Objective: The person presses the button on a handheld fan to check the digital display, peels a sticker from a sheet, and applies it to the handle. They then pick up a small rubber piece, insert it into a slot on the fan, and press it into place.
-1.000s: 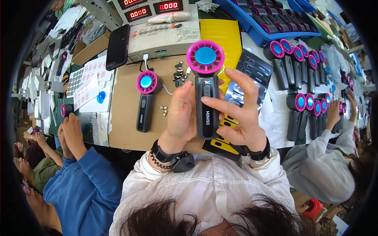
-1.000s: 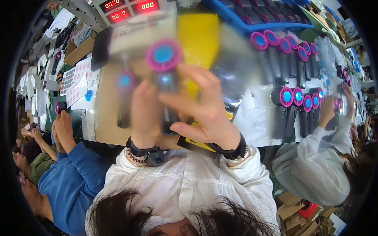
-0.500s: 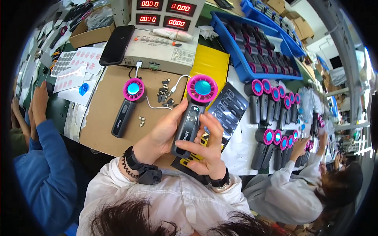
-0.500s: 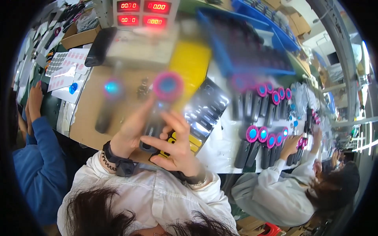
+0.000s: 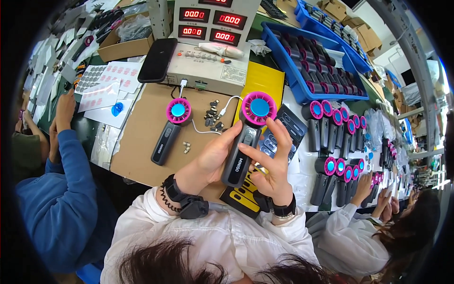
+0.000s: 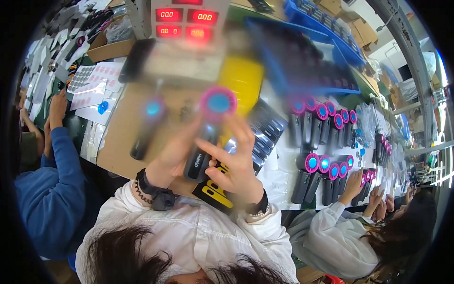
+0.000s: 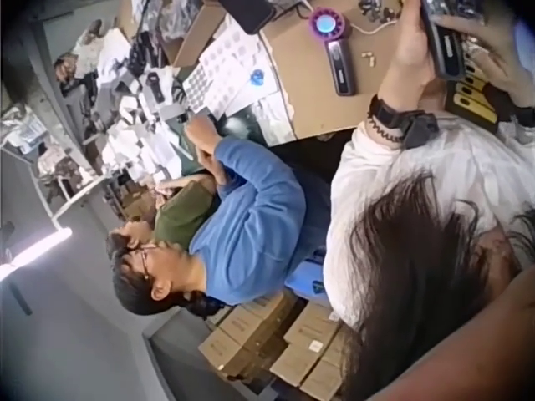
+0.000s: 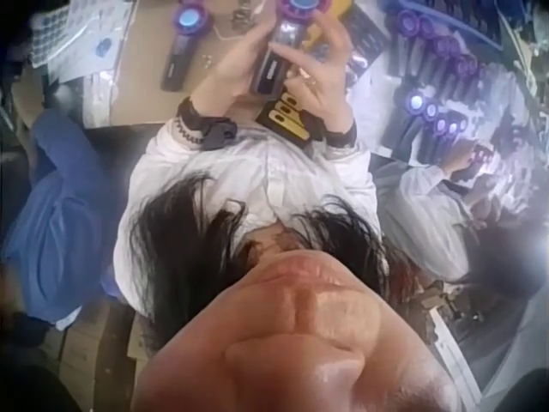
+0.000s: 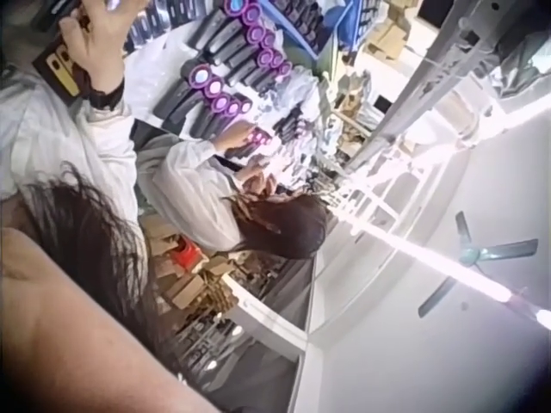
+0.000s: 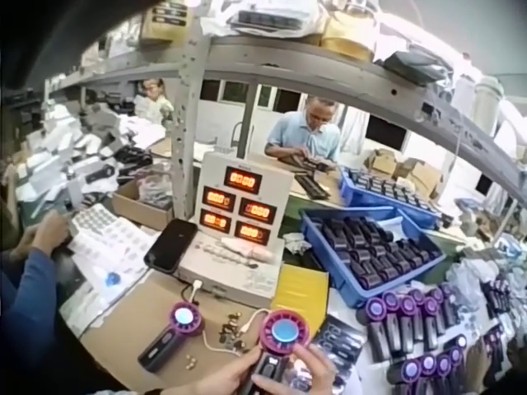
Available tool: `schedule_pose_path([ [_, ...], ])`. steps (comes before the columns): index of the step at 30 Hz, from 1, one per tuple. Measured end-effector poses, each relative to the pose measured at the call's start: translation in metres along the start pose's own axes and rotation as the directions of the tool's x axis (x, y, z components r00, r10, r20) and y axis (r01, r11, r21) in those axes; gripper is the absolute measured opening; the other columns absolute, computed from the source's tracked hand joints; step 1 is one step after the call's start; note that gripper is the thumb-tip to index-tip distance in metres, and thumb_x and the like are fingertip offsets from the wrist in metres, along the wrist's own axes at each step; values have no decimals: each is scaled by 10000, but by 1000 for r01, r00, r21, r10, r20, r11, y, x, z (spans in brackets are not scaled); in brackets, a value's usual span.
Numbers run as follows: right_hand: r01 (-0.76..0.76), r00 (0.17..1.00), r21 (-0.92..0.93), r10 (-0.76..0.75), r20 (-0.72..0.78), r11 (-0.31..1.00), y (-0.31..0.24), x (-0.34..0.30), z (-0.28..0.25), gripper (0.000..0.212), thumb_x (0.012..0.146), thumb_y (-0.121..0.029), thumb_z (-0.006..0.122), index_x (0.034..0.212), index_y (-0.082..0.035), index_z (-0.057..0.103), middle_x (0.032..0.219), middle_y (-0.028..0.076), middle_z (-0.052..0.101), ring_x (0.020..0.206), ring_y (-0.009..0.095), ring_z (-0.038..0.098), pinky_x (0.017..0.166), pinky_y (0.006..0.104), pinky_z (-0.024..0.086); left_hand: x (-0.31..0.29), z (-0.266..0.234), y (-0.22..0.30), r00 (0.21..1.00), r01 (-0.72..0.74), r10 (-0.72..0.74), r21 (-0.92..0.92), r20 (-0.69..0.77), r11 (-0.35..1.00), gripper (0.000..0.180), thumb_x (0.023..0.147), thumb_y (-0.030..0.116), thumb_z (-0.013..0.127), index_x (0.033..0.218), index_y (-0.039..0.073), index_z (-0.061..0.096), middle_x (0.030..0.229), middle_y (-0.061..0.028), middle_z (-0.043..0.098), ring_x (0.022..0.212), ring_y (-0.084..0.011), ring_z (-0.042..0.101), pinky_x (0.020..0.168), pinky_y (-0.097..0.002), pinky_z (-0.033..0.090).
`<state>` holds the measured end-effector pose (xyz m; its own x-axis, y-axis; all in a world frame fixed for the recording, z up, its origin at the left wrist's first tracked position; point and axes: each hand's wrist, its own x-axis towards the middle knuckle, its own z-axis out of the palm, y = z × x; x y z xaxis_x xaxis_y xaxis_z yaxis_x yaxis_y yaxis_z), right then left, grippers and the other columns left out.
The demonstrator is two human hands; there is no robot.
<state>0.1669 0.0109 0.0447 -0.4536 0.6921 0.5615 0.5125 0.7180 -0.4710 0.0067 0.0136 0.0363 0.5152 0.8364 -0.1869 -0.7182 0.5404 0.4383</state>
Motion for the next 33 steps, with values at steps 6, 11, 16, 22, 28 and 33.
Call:
schedule_pose_path([
  [6, 68, 994, 103, -76, 75, 992, -12, -14, 5, 369, 803, -399, 480, 1012, -184, 694, 1352, 214, 336, 1272, 381, 251, 1044, 472, 181, 1, -13, 2, 1000, 6, -5, -39, 28, 999, 465, 949, 439, 334, 1123, 47, 515, 911, -88, 600, 733, -152, 596, 660, -294, 513],
  [11, 113, 993, 468, -110, -34, 877, -11, -22, 2, 395, 834, -397, 465, 1044, -135, 673, 1341, 223, 337, 1274, 366, 259, 1039, 470, 192, -2, 2, 9, 997, -74, 73, 26, 36, 997, 455, 958, 412, 320, 1148, 37, 493, 922, -100, 599, 741, -168, 601, 677, -301, 512],
  [16, -191, 966, 437, 246, -73, 879, -16, -20, 5, 458, 865, -439, 436, 1069, -90, 650, 1325, 230, 344, 1268, 354, 279, 1032, 462, 212, -5, 0, 7, 993, -106, 102, 90, 57, 990, 473, 966, 399, 280, 1188, 25, 467, 876, -109, 605, 743, -173, 604, 687, -297, 511],
  [22, -105, 988, 109, 116, -105, 988, -17, -10, 7, 508, 881, -465, 410, 1102, -59, 623, 1306, 233, 361, 1234, 364, 334, 1018, 456, 241, -7, -6, 4, 994, -68, 58, 110, 96, 992, 498, 967, 406, 254, 1234, 31, 442, 821, -116, 606, 726, -179, 606, 676, -283, 509],
  [28, -15, 994, 15, 17, -106, 1000, -12, -9, 12, 501, 884, -459, 405, 1094, -63, 629, 1289, 235, 383, 1212, 377, 359, 1006, 462, 258, -8, -7, 4, 985, -43, 34, 50, 168, 998, 532, 959, 437, 251, 1237, 25, 440, 787, -106, 596, 680, -177, 596, 621, -266, 497],
  [33, -6, 988, -46, -1, -153, 999, -12, -6, 10, 470, 878, -464, 412, 1065, -103, 648, 1279, 223, 403, 1207, 385, 362, 999, 460, 273, -12, -3, 7, 993, -18, 5, 105, 122, 994, 541, 954, 447, 255, 1227, 19, 440, 769, -107, 586, 643, -179, 587, 604, -263, 488],
])
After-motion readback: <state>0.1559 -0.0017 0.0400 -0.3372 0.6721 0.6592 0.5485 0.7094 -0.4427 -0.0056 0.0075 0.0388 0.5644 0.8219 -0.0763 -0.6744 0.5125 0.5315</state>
